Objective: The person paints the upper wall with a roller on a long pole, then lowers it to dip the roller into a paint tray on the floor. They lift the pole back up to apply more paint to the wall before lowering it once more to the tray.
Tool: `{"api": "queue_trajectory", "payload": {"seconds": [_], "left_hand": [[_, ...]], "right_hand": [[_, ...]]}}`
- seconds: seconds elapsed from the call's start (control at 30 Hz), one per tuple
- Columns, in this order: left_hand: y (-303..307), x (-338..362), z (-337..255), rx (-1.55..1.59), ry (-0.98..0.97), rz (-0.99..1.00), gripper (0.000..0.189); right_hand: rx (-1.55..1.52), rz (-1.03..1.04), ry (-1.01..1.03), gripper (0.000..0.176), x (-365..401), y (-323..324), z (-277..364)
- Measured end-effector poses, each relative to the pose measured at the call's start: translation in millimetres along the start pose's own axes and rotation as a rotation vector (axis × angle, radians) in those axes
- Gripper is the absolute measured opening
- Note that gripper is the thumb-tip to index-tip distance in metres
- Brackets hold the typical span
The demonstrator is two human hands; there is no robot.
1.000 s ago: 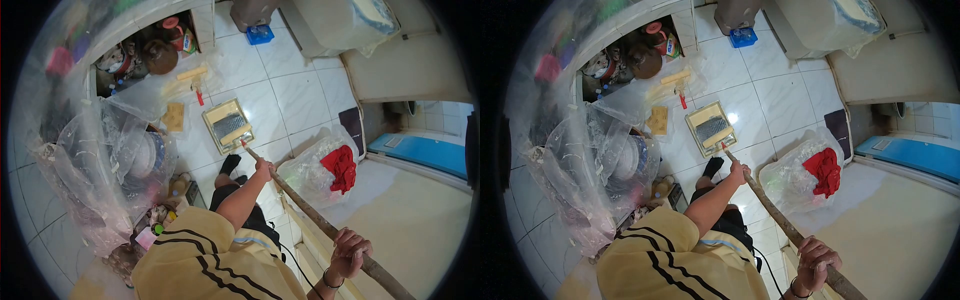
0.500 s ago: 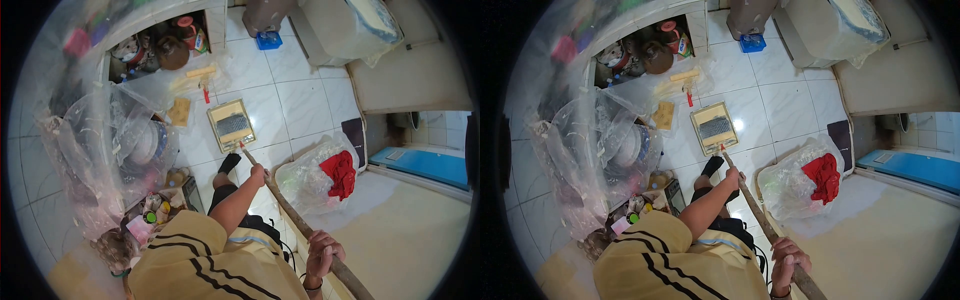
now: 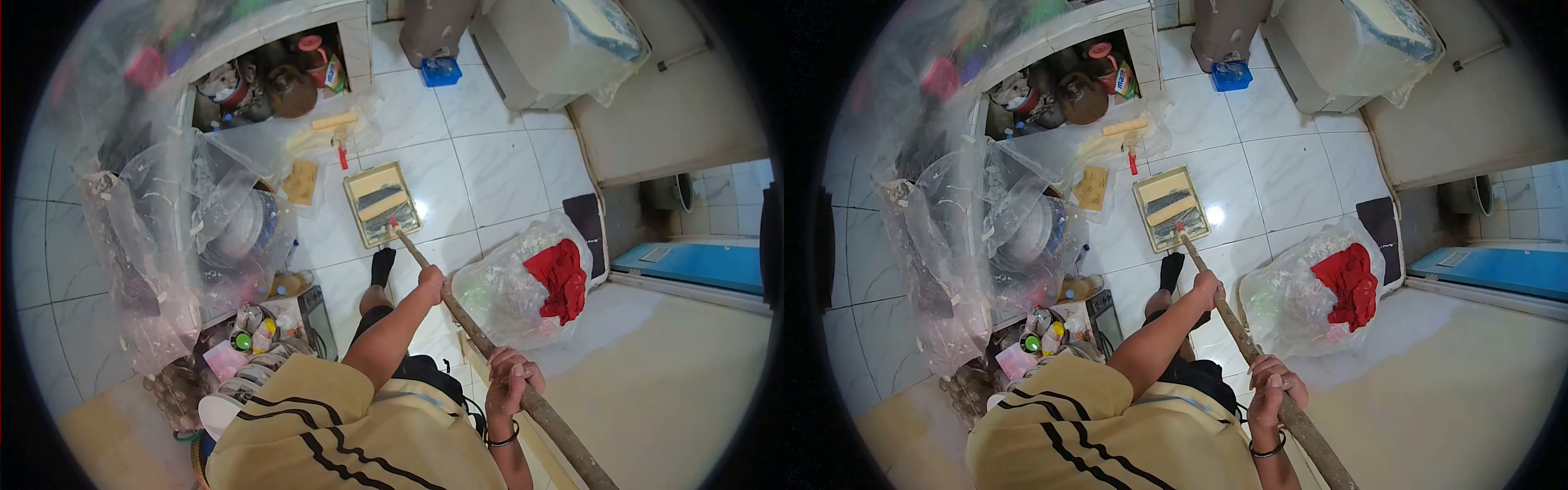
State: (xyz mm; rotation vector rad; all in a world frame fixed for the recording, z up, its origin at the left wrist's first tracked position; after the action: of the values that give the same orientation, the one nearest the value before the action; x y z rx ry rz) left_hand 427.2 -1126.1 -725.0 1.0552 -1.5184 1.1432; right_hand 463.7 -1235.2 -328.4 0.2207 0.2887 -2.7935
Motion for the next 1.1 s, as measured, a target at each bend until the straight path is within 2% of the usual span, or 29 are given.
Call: {"api": "queue_trajectory", "payload": {"seconds": [0.43, 0.53, 0.73, 1.1], "left_hand": [[19, -18, -28, -0.061, 0.071, 0.038, 0.014], [21, -23, -41, -0.125, 0.001, 0.037, 0.015], [25, -45, -59, -0.115, 0.05, 0.06, 0.017], [18, -53, -83, -0.094, 0.013, 0.049, 0.017]], "right_hand": [[0.02, -0.031, 0.053, 0.021, 20, -29, -10], [0.01, -0.026, 0.04, 0.021, 17, -39, -12], [0.033, -0.007, 0.069, 0.02, 10, -63, -23], [0.039, -0.003, 0.078, 0.02, -6, -75, -39]]}}
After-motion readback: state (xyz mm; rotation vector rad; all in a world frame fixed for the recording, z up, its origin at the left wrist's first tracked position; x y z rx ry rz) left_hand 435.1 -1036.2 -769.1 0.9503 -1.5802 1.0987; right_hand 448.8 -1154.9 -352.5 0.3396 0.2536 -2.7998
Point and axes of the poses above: each hand's wrist, its own x-axis away from the middle knuckle, its own y-axis out of the back of the hand, z = x × y, the point moved 10 cm from there along -x, towards the middle knuckle, and after that the axes turned 1 degree about x, right-handed, at the moved point
